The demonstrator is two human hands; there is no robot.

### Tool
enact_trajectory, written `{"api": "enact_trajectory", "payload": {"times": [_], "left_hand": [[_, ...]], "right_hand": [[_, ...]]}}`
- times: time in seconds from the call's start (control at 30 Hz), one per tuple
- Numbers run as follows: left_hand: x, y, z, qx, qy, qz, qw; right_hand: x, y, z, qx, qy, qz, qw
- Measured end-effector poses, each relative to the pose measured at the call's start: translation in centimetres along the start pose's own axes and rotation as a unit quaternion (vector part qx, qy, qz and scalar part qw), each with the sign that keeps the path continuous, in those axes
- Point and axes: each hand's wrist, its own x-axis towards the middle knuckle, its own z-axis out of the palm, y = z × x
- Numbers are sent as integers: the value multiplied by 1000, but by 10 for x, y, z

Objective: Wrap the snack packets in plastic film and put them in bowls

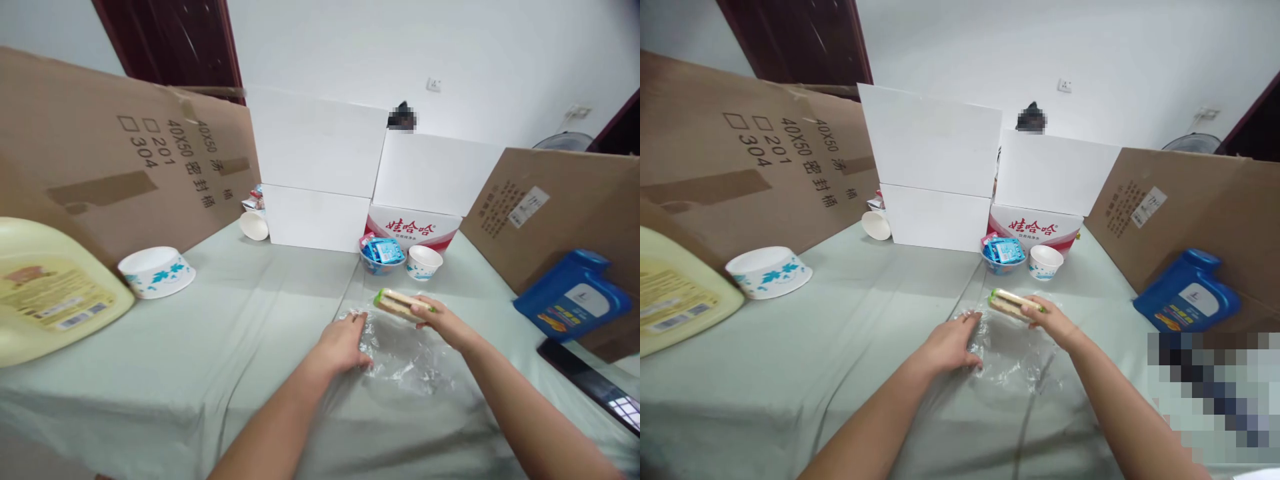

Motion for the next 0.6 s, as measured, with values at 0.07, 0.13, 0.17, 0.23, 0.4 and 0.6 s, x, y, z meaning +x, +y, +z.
{"api": "enact_trajectory", "payload": {"times": [0.07, 0.13, 0.17, 0.23, 0.4, 0.6], "left_hand": [[0, -1, 0, -1, -5, 1, 1000], [0, -1, 1, -2, -1, 10, 1000], [0, -2, 1, -3, 1, 14, 1000], [1, -3, 2, -7, 2, 22, 1000], [1, -6, 1, -22, -5, 25, 999], [2, -10, 1, -24, -1, 36, 999]], "right_hand": [[25, -12, -12, 72, 39, -15, 997], [58, -26, -23, 66, 118, -73, 988], [77, -34, -27, 22, 164, -106, 980], [115, -46, -31, -160, 261, -149, 940], [179, -47, -11, -289, 243, -168, 911], [183, -31, 4, -381, 174, -149, 896]]}}
